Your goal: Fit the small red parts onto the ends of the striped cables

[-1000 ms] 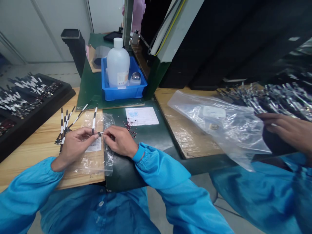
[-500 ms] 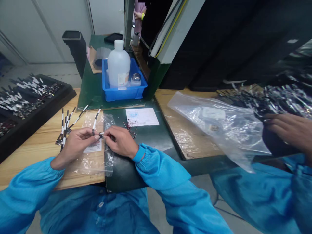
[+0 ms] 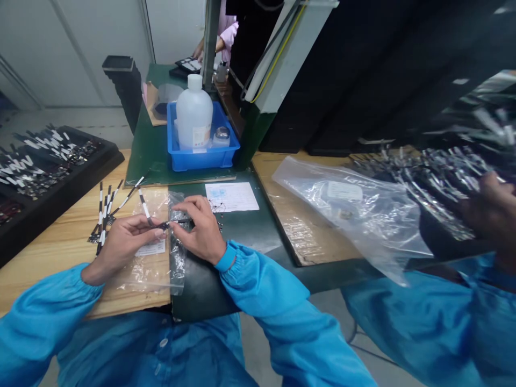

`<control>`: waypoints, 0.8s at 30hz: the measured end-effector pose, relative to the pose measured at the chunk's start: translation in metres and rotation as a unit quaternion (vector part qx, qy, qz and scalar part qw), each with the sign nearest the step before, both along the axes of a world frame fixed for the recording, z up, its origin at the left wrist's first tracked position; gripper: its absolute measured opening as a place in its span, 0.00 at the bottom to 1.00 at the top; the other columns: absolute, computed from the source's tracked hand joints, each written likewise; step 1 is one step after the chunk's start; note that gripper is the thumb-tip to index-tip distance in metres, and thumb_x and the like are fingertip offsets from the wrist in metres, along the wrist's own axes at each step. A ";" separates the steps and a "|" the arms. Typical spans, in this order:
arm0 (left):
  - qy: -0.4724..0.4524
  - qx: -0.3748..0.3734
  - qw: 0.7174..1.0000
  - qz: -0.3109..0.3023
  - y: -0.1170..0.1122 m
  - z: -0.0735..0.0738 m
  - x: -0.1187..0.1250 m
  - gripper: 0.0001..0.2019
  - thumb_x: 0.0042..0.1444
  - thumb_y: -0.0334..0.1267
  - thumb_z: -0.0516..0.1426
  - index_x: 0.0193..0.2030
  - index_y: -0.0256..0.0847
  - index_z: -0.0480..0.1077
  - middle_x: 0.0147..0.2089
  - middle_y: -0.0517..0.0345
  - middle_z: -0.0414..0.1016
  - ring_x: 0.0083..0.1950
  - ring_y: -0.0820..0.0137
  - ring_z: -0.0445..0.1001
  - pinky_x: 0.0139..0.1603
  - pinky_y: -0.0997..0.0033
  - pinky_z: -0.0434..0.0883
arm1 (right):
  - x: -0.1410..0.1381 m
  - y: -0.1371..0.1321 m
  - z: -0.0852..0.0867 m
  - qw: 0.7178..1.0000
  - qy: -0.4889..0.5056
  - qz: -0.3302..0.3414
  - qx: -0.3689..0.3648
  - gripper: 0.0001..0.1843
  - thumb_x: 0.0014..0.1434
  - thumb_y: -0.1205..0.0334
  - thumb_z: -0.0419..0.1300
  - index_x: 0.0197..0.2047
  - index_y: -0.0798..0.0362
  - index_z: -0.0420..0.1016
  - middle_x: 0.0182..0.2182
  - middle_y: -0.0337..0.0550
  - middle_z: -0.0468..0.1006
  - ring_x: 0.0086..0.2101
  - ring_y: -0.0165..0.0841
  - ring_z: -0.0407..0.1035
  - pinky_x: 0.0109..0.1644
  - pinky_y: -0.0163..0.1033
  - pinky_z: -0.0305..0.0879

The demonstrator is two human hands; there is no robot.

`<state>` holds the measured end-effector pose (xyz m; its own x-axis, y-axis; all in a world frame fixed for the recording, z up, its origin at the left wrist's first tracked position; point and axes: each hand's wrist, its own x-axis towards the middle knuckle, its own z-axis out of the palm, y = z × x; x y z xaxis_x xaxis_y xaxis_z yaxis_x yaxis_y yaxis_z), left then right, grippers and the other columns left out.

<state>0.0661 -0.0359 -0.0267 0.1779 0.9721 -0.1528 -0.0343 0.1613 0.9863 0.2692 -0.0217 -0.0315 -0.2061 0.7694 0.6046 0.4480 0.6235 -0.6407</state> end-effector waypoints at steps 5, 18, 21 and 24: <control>0.014 0.035 0.999 -0.008 -0.001 -0.002 0.000 0.17 0.45 0.39 0.72 0.43 0.37 0.82 0.41 0.50 0.85 0.40 0.64 0.83 0.41 0.72 0.80 | 0.000 -0.003 0.001 0.999 -0.003 -0.033 0.017 0.13 0.59 0.65 0.65 0.48 0.50 0.73 0.33 0.41 0.69 0.37 0.36 0.67 0.42 0.43 0.69; 0.073 0.096 0.993 -0.006 -0.006 0.001 0.004 0.16 0.47 0.40 0.70 0.43 0.39 0.83 0.45 0.49 0.83 0.39 0.58 0.84 0.38 0.67 0.82 | -0.004 -0.006 -0.004 0.997 0.048 0.043 0.035 0.21 0.62 0.73 0.58 0.57 0.49 0.71 0.33 0.39 0.77 0.31 0.29 0.71 0.38 0.35 0.72; 0.081 0.105 0.991 -0.002 -0.006 0.002 0.005 0.16 0.46 0.39 0.70 0.43 0.39 0.83 0.44 0.49 0.84 0.38 0.59 0.84 0.37 0.67 0.83 | -0.005 -0.006 -0.002 0.997 0.045 0.037 0.048 0.20 0.61 0.74 0.58 0.55 0.49 0.72 0.32 0.39 0.77 0.31 0.29 0.71 0.38 0.35 0.73; 0.090 0.112 0.990 0.007 -0.006 0.002 0.006 0.15 0.46 0.39 0.70 0.42 0.39 0.83 0.45 0.49 0.83 0.38 0.59 0.84 0.38 0.67 0.83 | -0.006 -0.006 -0.001 0.997 0.041 0.028 0.051 0.20 0.61 0.74 0.58 0.54 0.50 0.72 0.32 0.39 0.78 0.32 0.29 0.72 0.39 0.36 0.74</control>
<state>0.0723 -0.0423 -0.0244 0.1543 0.9872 0.0397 0.1439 -0.0622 0.9876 0.2636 -0.0276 -0.0324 -0.1944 0.6914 0.6958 0.3593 0.7102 -0.6054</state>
